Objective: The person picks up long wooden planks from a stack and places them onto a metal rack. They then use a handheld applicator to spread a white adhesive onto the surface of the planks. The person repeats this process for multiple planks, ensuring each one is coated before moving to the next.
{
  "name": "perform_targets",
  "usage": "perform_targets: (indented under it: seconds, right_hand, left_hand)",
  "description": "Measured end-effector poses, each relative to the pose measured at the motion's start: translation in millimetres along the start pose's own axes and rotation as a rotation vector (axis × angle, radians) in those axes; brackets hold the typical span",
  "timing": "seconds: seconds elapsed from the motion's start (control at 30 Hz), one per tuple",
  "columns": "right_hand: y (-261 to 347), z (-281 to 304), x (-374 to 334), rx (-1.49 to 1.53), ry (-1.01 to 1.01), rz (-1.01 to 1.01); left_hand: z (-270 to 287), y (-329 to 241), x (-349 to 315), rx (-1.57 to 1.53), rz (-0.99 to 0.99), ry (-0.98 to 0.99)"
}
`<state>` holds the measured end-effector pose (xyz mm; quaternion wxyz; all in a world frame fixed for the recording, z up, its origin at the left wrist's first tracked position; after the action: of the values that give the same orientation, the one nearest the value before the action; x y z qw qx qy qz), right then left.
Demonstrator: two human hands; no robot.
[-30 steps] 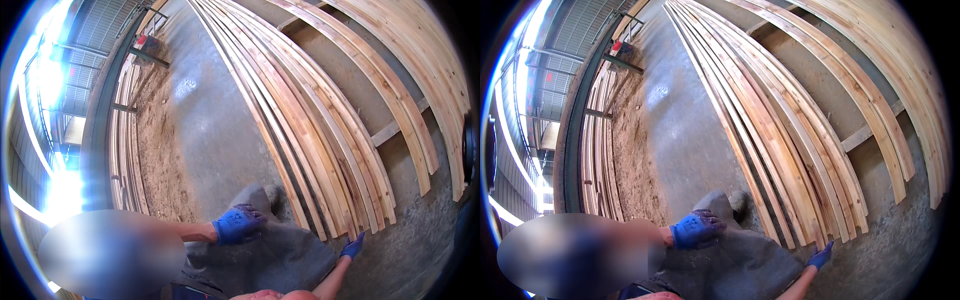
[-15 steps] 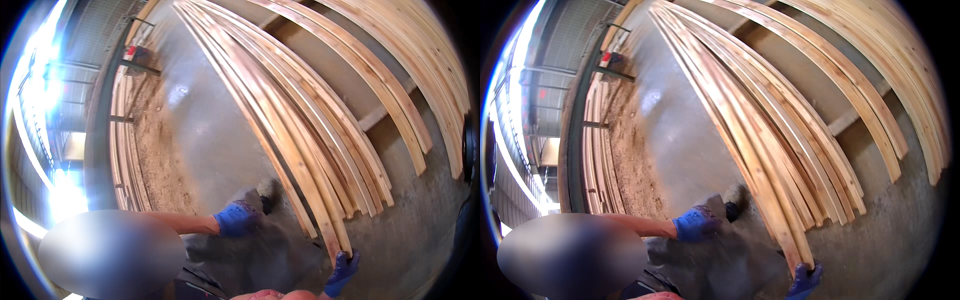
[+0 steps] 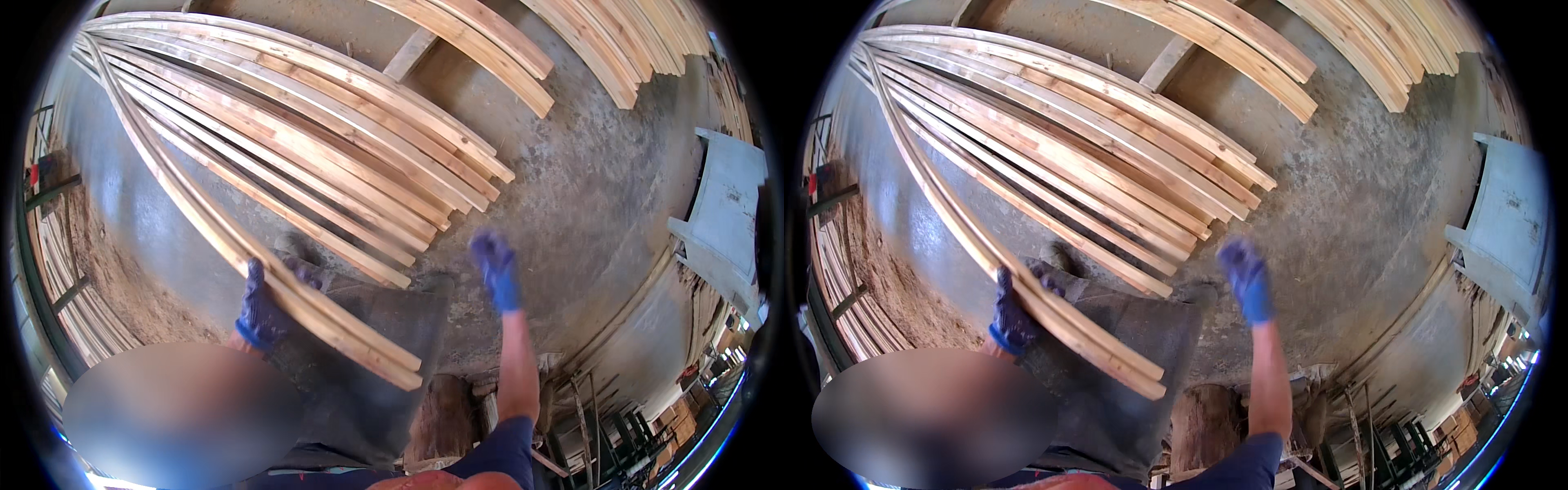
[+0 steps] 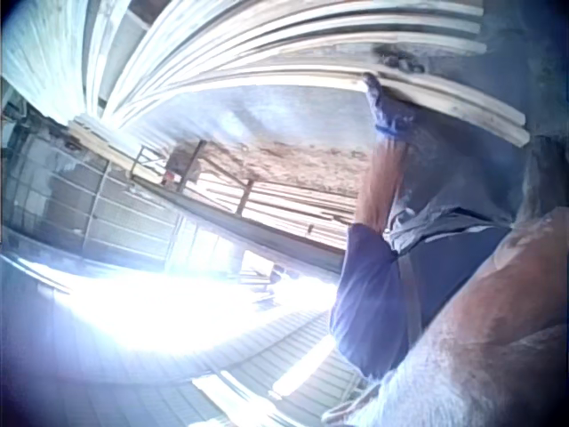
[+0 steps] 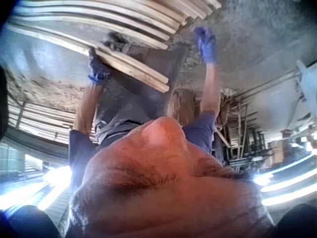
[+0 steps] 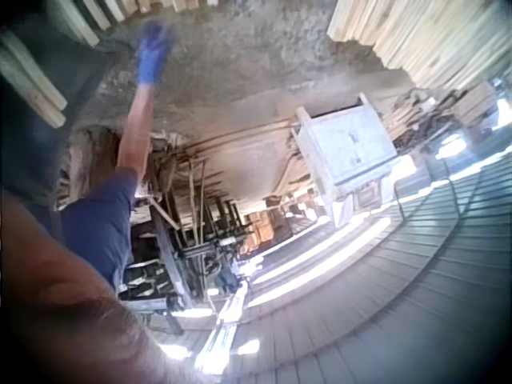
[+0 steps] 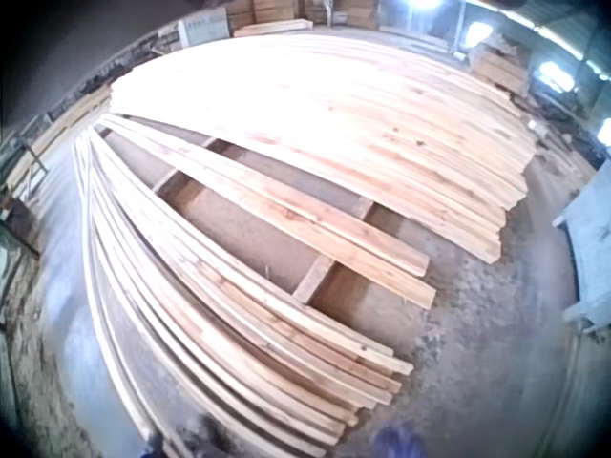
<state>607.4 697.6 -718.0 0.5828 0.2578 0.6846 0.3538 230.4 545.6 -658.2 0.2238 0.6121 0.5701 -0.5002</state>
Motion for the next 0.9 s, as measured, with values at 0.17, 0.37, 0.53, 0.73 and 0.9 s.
perform_targets:
  seconds: [0.17, 0.37, 0.53, 0.73, 0.9]
  right_hand:
    - [-40, 111, 181, -1.258, -0.389, 0.185]
    - [-75, 170, 199, -1.588, -0.246, -0.273]
    - [11, 117, 89, -0.905, 0.077, 0.104]
    - [58, -9, -119, -0.990, 0.227, -0.164]
    - [16, -20, -134, -0.874, 0.152, 0.155]
  left_hand:
    - [-3, -5, 3, -0.159, 0.050, 0.023]
    - [-8, 45, -7, -0.149, 0.169, 0.274]
    - [-24, 32, -14, -0.080, 0.134, 0.310]
    - [-54, 39, 0, -0.129, 0.244, 0.442]
    - [-36, 48, 14, -0.019, 0.252, 0.264]
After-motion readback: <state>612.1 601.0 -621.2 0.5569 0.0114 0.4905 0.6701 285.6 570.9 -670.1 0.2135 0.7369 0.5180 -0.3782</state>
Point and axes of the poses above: each hand's wrist, its own x-axis towards the middle knuckle, its own z-axis out of the back of the hand, y = z × x, the point moved 9 cm from there along x, towards the middle knuckle, and after that the axes turned 13 degrees about -x, right-handed, at the moved point
